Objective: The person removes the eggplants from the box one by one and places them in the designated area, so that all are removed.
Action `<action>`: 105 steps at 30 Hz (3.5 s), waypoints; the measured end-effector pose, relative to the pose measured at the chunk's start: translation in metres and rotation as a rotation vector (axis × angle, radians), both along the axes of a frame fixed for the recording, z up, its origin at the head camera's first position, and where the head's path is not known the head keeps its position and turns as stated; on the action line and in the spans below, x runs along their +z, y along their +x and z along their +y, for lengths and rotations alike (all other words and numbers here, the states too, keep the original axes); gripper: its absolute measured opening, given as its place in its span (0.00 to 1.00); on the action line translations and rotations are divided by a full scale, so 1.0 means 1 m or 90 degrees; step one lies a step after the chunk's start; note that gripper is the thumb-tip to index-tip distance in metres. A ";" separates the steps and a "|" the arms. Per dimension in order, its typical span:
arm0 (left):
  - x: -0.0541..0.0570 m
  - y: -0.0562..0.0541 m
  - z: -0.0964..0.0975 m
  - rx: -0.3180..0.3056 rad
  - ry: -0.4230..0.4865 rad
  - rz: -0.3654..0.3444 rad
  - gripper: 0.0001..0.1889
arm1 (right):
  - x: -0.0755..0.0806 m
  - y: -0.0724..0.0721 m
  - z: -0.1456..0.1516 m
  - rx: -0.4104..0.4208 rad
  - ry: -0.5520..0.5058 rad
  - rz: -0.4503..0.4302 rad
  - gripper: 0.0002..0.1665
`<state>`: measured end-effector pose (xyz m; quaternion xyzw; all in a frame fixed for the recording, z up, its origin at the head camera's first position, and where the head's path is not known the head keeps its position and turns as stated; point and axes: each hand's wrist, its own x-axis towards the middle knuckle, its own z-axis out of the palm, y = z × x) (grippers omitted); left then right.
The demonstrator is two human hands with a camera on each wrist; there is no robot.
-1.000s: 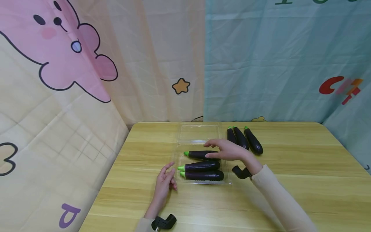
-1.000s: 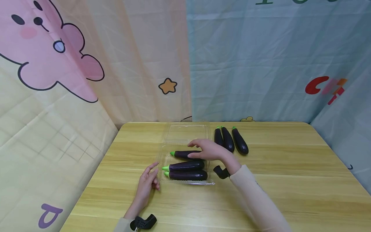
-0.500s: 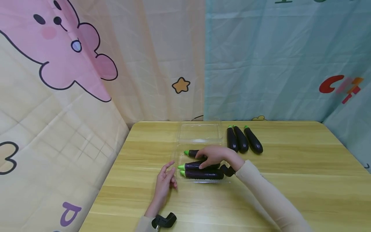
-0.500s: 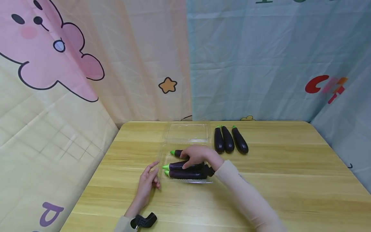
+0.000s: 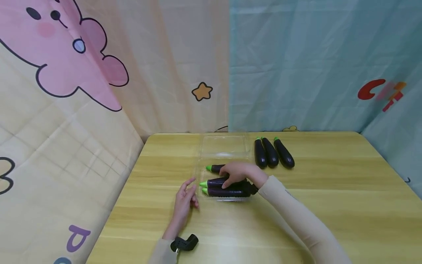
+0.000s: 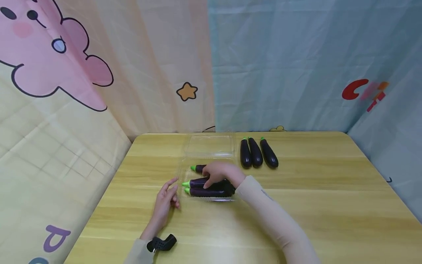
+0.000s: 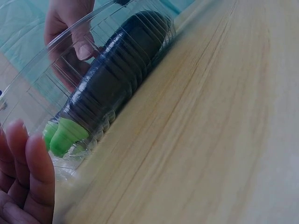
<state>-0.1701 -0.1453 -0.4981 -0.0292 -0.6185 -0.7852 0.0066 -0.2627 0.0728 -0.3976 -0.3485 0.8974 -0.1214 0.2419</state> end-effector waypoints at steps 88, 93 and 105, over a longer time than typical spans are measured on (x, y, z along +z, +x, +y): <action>-0.002 0.001 0.001 -0.001 0.021 0.005 0.25 | 0.005 0.015 0.042 -0.157 -0.301 0.237 0.24; -0.002 0.001 0.001 0.001 0.019 0.012 0.25 | 0.005 0.020 0.055 -0.203 -0.340 0.247 0.24; 0.000 0.004 0.003 0.024 0.003 0.028 0.24 | -0.019 0.031 0.088 -0.318 -0.416 0.284 0.24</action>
